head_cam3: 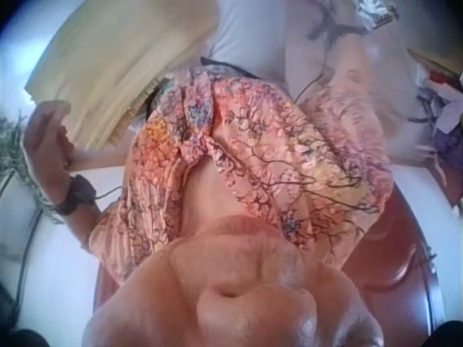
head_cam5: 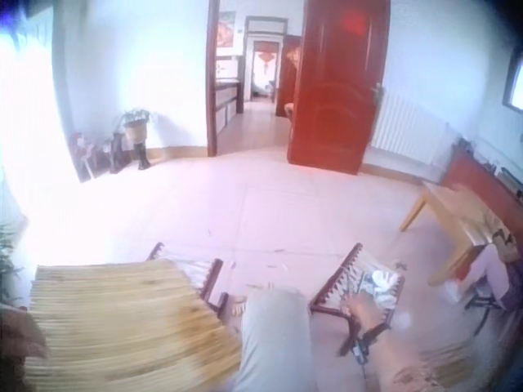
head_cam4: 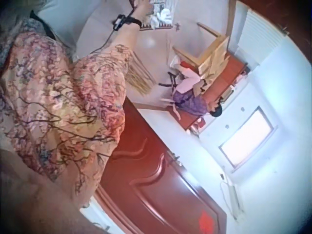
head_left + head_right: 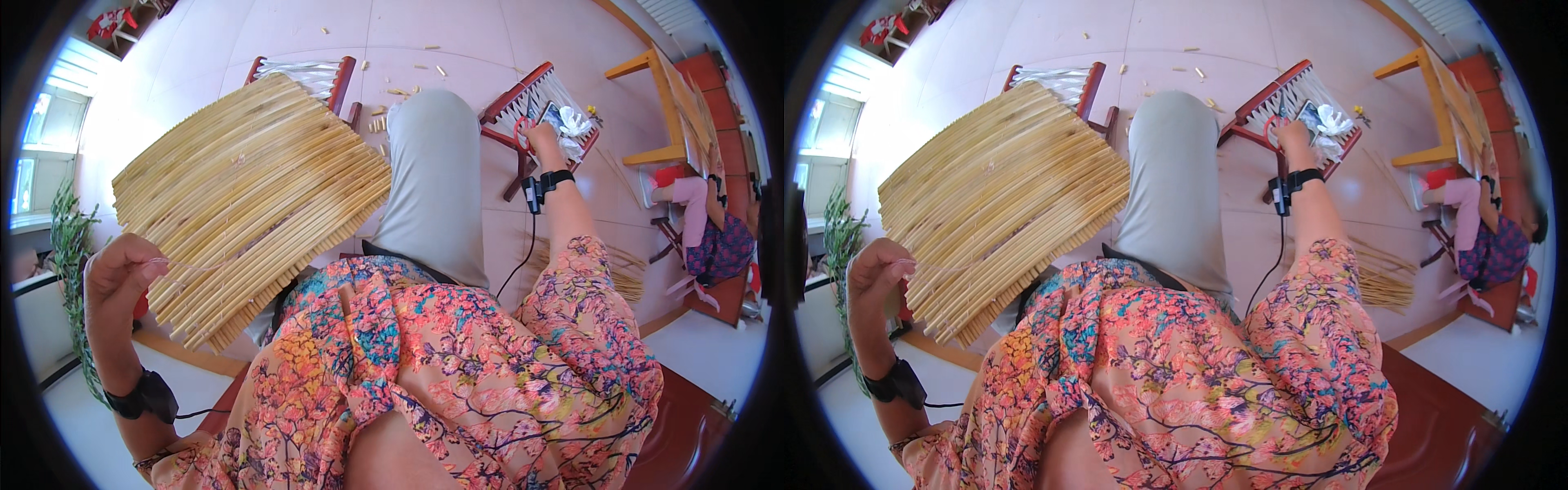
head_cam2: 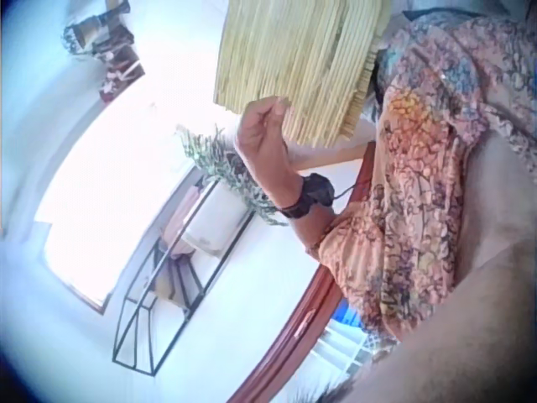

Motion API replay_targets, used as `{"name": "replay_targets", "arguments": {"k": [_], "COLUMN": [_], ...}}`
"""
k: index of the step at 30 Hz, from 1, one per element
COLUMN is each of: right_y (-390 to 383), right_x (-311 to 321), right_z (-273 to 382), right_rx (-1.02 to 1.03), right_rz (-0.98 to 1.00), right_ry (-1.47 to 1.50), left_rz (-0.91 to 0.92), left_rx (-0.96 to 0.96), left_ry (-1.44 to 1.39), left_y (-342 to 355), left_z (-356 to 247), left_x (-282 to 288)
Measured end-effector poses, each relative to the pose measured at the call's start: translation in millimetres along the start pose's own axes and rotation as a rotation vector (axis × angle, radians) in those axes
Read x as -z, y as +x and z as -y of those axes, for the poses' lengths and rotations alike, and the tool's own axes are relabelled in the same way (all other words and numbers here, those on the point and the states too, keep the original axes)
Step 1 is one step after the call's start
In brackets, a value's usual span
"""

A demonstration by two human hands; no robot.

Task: Weaving bamboo strips together and trimming the edges with scissors to create a mat.

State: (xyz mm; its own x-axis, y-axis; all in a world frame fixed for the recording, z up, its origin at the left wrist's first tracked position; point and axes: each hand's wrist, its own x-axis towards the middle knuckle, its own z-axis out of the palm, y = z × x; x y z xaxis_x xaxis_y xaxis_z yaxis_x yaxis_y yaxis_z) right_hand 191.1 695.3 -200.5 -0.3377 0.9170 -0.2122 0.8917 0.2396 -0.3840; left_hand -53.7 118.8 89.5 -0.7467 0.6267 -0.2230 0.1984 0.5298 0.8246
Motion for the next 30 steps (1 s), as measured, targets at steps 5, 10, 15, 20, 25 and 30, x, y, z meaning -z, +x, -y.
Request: {"name": "replay_targets", "arguments": {"k": [5, 10, 15, 20, 25, 30], "right_y": [-8.5, -39.8, -146.9, -258.2, -263.9, -263.8], "right_x": [-29.1, -27.1, 27.6, 80.2, 78.3, 81.3], "right_z": [12.3, 51.2, 173.7, 225.4, 237.8, 241.0], "right_rx": [0.077, 0.136, 0.669, 1.102, 0.930, 1.002], "right_rz": [-0.173, -0.225, 0.136, 0.580, 0.601, 0.543], "right_ry": [-0.156, -0.117, 0.871, 1.231, 1.226, 1.151], "left_rz": [0.044, 0.167, 0.224, 0.378, 0.385, 0.585], "left_rx": [-0.212, -0.328, -0.609, -0.636, -0.499, -0.557], "left_ry": [0.102, 0.290, 0.312, 0.065, -0.492, -0.726], "left_y": [14.2, 46.4, 73.7, 100.8, 106.4, 96.0], "left_z": [-3.9, -39.5, -51.3, -96.2, -85.1, -69.3], "left_x": [-2.6, -36.2, -74.7, -119.3, -98.6, -88.2]}}
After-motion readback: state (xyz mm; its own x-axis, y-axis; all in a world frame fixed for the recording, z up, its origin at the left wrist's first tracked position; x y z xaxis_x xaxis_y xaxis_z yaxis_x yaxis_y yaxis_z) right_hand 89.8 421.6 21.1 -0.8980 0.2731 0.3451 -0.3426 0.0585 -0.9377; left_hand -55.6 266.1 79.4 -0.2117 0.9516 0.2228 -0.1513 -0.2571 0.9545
